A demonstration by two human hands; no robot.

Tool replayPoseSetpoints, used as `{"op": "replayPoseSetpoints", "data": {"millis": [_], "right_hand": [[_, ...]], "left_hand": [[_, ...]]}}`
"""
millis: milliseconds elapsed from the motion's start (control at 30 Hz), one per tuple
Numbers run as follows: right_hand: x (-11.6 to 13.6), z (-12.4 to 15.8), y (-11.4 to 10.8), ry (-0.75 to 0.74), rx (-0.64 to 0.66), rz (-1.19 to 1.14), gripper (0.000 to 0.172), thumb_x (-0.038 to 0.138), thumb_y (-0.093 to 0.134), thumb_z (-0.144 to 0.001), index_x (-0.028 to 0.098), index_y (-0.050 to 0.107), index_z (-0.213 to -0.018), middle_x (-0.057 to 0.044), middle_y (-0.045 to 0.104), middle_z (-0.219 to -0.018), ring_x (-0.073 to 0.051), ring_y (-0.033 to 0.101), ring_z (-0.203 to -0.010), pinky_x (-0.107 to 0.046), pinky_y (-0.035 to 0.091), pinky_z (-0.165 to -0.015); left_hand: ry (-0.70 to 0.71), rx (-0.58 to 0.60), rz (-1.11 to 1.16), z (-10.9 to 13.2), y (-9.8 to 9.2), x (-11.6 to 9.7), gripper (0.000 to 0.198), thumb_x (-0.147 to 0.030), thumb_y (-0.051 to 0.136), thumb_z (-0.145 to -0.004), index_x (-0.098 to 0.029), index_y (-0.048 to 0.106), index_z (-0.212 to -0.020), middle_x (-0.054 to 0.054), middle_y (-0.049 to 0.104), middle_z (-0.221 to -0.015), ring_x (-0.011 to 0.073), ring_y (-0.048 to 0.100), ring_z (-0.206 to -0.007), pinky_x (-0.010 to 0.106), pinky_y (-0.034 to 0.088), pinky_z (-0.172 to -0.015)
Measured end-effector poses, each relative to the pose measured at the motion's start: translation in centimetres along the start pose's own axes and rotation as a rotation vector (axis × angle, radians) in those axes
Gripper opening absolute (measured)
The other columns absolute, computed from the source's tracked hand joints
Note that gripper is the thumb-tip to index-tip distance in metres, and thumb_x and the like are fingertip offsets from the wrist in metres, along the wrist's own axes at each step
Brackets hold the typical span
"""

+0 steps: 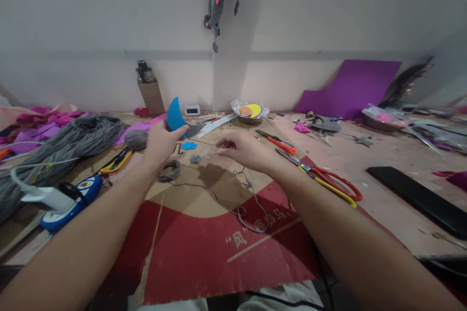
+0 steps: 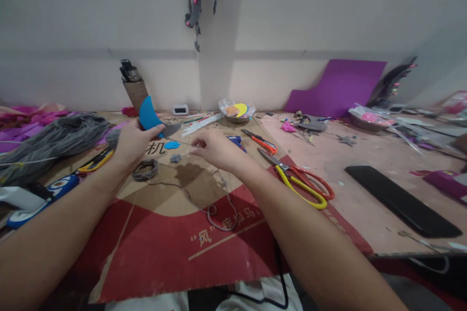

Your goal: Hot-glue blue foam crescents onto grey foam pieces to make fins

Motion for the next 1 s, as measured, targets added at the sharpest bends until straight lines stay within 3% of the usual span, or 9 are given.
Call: {"op": "replayPoseSetpoints", "data": {"millis": [133, 267, 400, 433, 500, 633, 700, 867, 1000], "right_hand": [[1.5, 0.9, 0.9, 0.032, 0.267, -0.076, 0.023, 0.029, 0.054, -0.089, 0.02, 0.074, -0.092, 0.0, 0.065, -0.072, -0.009, 0.049, -0.056, -0.024, 0.037, -0.053], [3.1, 2.6, 1.7, 0.093, 0.509, -0.285, 0.027, 0.033, 0.055, -0.088, 0.023, 0.074, -0.103, 0.002, 0.063, -0.072, -0.005, 0.044, -0.045, -0.021, 0.034, -0.042], [3.6, 3.7, 1.8, 0.003, 0.687, -0.241, 0.028, 0.034, 0.061, -0.084, 0.025, 0.074, -0.107, -0.001, 0.071, -0.086, -0.011, 0.062, -0.068, -0.023, 0.048, -0.062], [3.4, 3.5, 1.5, -0.021, 0.663, -0.176, 0.028, 0.034, 0.064, -0.083, 0.025, 0.074, -0.107, -0.002, 0.073, -0.092, -0.014, 0.064, -0.077, -0.025, 0.049, -0.069], [2.5, 2.5, 0.1, -0.016, 0.487, -0.046, 0.025, 0.033, 0.067, -0.08, 0.025, 0.075, -0.102, -0.003, 0.074, -0.098, -0.017, 0.065, -0.085, -0.027, 0.048, -0.075], [-0.9, 0.7, -4.1, 0.183, -0.042, 0.017, 0.021, 0.036, 0.057, -0.086, 0.021, 0.072, -0.088, -0.003, 0.071, -0.079, -0.016, 0.062, -0.071, -0.026, 0.045, -0.063], [-2.9, 0.7, -5.9, 0.262, -0.228, 0.051, 0.022, 0.036, 0.053, -0.087, 0.019, 0.068, -0.082, -0.003, 0.068, -0.075, -0.014, 0.059, -0.065, -0.026, 0.043, -0.061], [-5.9, 1.4, -7.5, 0.3, -0.339, 0.398, 0.015, 0.029, 0.058, -0.081, 0.02, 0.065, -0.072, -0.004, 0.065, -0.069, -0.016, 0.056, -0.065, -0.028, 0.037, -0.063], [-4.9, 1.7, -6.4, 0.229, -0.455, 0.134, 0.015, 0.029, 0.053, -0.083, 0.018, 0.06, -0.076, -0.001, 0.06, -0.069, -0.015, 0.053, -0.065, -0.027, 0.039, -0.064]], "left_hand": [[-0.094, -0.24, 0.247, -1.7, -2.7, 1.8, 0.018, -0.022, 0.077, -0.064, -0.017, 0.061, -0.071, -0.001, 0.063, -0.068, 0.0114, 0.056, -0.059, 0.021, 0.048, -0.053], [-0.212, -0.352, 0.535, -3.0, -4.3, 3.2, 0.02, -0.009, 0.072, -0.067, -0.018, 0.054, -0.069, -0.002, 0.062, -0.069, 0.0095, 0.057, -0.058, 0.019, 0.047, -0.05], [-0.303, -0.333, 0.653, -3.3, -4.2, 3.5, 0.023, -0.003, 0.066, -0.071, -0.019, 0.05, -0.072, -0.003, 0.06, -0.064, 0.0096, 0.056, -0.054, 0.019, 0.046, -0.047], [-0.315, -0.309, 0.666, -3.2, -3.9, 3.5, 0.023, -0.002, 0.065, -0.071, -0.019, 0.05, -0.072, -0.002, 0.06, -0.063, 0.0098, 0.056, -0.053, 0.02, 0.046, -0.046], [-0.33, -0.249, 0.679, -2.9, -2.9, 3.5, 0.022, -0.002, 0.066, -0.07, -0.017, 0.051, -0.072, -0.002, 0.061, -0.064, 0.0104, 0.056, -0.052, 0.021, 0.046, -0.046], [-0.339, -0.144, 0.684, -2.1, -1.0, 3.4, 0.021, -0.005, 0.072, -0.064, -0.015, 0.056, -0.073, 0.001, 0.063, -0.066, 0.0121, 0.057, -0.053, 0.023, 0.047, -0.046], [-0.351, -0.129, 0.669, -1.7, -0.5, 3.2, 0.023, -0.006, 0.073, -0.061, -0.015, 0.057, -0.073, 0.0, 0.063, -0.064, 0.0124, 0.057, -0.053, 0.023, 0.047, -0.046], [-0.345, -0.07, 0.636, -0.9, 0.2, 2.3, 0.028, -0.011, 0.079, -0.052, -0.015, 0.057, -0.069, 0.0, 0.063, -0.063, 0.0119, 0.057, -0.052, 0.022, 0.046, -0.045], [-0.256, 0.034, 0.633, 0.2, 1.3, 0.7, 0.031, -0.02, 0.085, -0.049, -0.014, 0.061, -0.069, 0.002, 0.067, -0.07, 0.0128, 0.06, -0.059, 0.022, 0.048, -0.049]]}}
Point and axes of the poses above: each hand's wrist, its own z-axis away from the middle knuckle, its own y-axis out of the palm, x = y × z, the point moved 7 cm from there along -z, towards the middle knuckle
